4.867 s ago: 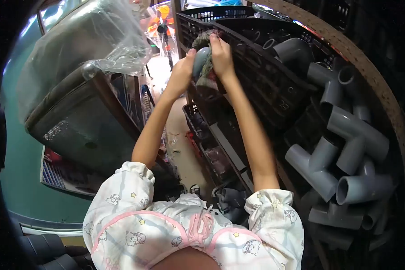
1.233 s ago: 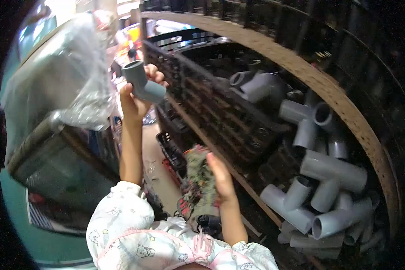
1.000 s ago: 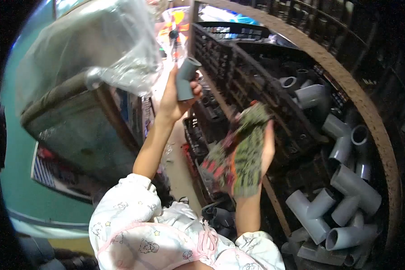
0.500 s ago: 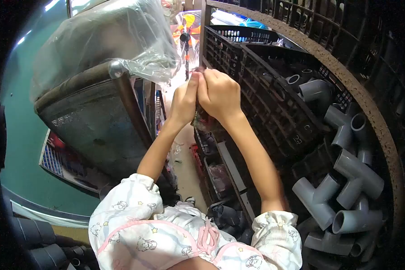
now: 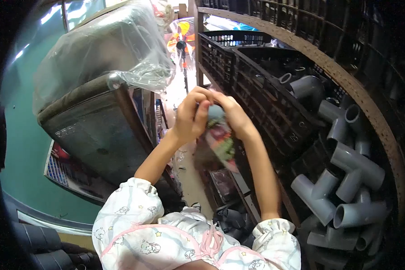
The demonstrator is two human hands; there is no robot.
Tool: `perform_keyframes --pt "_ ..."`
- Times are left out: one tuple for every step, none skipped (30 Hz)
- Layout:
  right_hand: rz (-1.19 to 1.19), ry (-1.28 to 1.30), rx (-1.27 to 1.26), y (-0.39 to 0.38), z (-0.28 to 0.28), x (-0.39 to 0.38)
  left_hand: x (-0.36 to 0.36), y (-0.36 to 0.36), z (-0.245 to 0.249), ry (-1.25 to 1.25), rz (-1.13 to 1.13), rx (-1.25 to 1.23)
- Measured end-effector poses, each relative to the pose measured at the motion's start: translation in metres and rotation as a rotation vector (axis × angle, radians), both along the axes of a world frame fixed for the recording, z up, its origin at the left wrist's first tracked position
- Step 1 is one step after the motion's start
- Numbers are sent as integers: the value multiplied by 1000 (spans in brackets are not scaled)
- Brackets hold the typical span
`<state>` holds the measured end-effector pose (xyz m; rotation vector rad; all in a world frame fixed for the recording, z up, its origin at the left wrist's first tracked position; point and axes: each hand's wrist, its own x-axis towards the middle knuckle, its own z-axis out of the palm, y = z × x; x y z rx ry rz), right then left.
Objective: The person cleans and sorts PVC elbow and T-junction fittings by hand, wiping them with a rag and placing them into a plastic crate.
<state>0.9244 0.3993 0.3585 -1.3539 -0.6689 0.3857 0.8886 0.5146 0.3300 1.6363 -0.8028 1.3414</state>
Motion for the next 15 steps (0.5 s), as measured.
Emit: perform_keyframes --pt "94 -7 -5 -5 -4 3 -1 3 -1 -18 -48 162" --pt "125 254 -18 -15 -4 -4 -3 2 2 -78 -114 226" --pt "-30 -284 53 -21 -15 -19 -3 1 5 -120 -153 287" --pt "-80 -429 59 -23 -16 -27 -3 -1 7 -161 -199 348" --pt "-143 -571 66 -24 -15 -36 -2 -1 8 -186 -207 382" --pt "-93 -323 8 -25 -1 -44 0 1 8 -137 -202 366" --pt "-34 -179 -13 -23 2 -40 0 5 7 -88 -198 350" --pt "13 -34 -35 -22 6 -36 1 7 6 -36 -193 335" --pt "69 8 -19 -16 -4 -18 1 4 1 -79 -152 208" --pt "123 48 -1 -12 -11 -5 0 1 0 -49 -136 121" --pt "-4 -103 -54 -10 -13 -2 -4 0 1 41 -63 45" --pt "-41 -275 -78 -11 -14 2 -7 -2 2 131 9 -31" --pt "-182 -420 -47 -7 -16 -1 -7 -7 4 210 69 -80" --pt "-321 -562 -19 -1 -18 -5 -9 -10 5 292 132 -130" --pt "-390 -662 -172 -3 -19 -6 -11 -11 3 376 199 -181"
